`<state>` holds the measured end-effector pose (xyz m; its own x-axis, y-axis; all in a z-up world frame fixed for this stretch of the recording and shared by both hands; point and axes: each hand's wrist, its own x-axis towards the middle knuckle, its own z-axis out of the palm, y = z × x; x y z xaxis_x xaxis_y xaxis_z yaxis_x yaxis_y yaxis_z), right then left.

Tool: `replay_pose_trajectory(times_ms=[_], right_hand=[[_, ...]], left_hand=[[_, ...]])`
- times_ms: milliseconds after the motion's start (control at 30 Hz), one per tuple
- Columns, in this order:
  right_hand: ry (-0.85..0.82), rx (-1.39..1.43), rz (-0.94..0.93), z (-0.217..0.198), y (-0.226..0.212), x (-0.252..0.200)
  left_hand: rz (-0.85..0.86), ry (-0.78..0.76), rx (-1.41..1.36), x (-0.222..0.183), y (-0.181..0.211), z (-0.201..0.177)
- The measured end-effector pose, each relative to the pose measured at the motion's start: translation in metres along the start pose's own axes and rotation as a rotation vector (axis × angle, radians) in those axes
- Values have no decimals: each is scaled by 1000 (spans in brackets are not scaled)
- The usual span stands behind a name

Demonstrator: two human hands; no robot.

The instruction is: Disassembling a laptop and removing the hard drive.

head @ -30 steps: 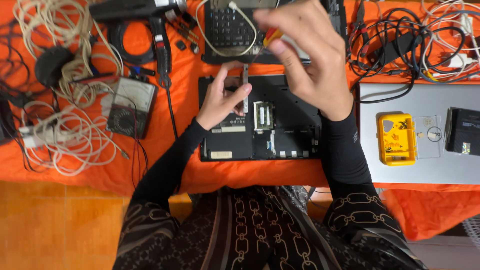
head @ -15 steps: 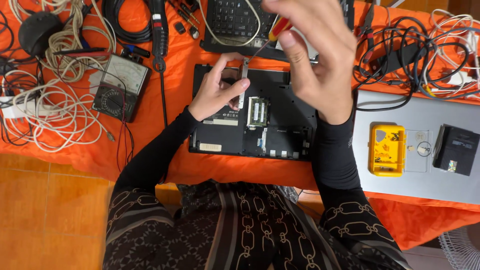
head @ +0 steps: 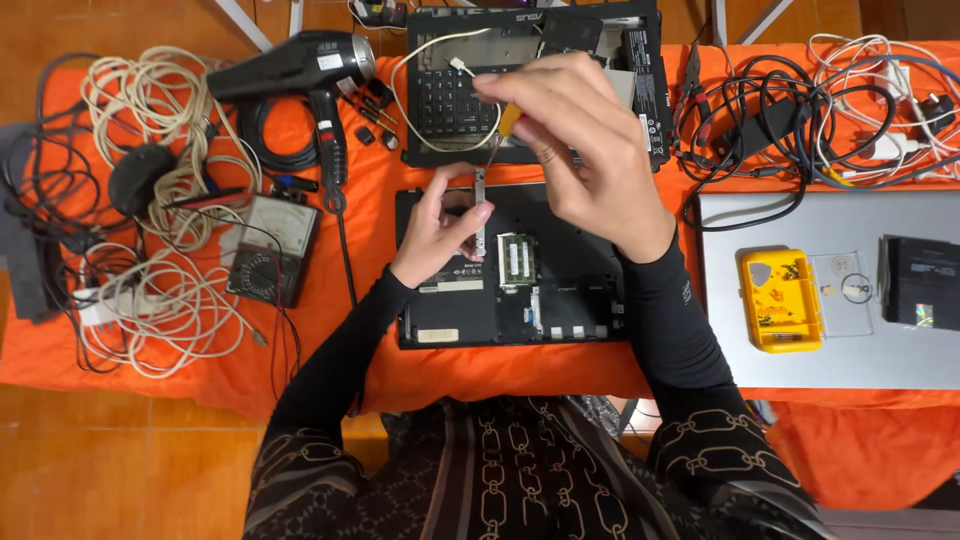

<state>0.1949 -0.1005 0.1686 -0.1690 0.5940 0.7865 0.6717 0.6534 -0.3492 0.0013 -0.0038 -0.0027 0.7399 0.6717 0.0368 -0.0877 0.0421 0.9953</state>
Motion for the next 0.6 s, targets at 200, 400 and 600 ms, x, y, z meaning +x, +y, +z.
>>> replay_pose_trajectory(times_ms=[200,400,600], right_hand=[[12,-130,44,0,0,3],[-18,-39,-47,5,0,-2],[-23,-127,15,10,4,-6]], left_hand=[[16,-10,-33,0,3,1],[30,-4,-43,0,-2,-1],[22,-7,1,-1,4,-1]])
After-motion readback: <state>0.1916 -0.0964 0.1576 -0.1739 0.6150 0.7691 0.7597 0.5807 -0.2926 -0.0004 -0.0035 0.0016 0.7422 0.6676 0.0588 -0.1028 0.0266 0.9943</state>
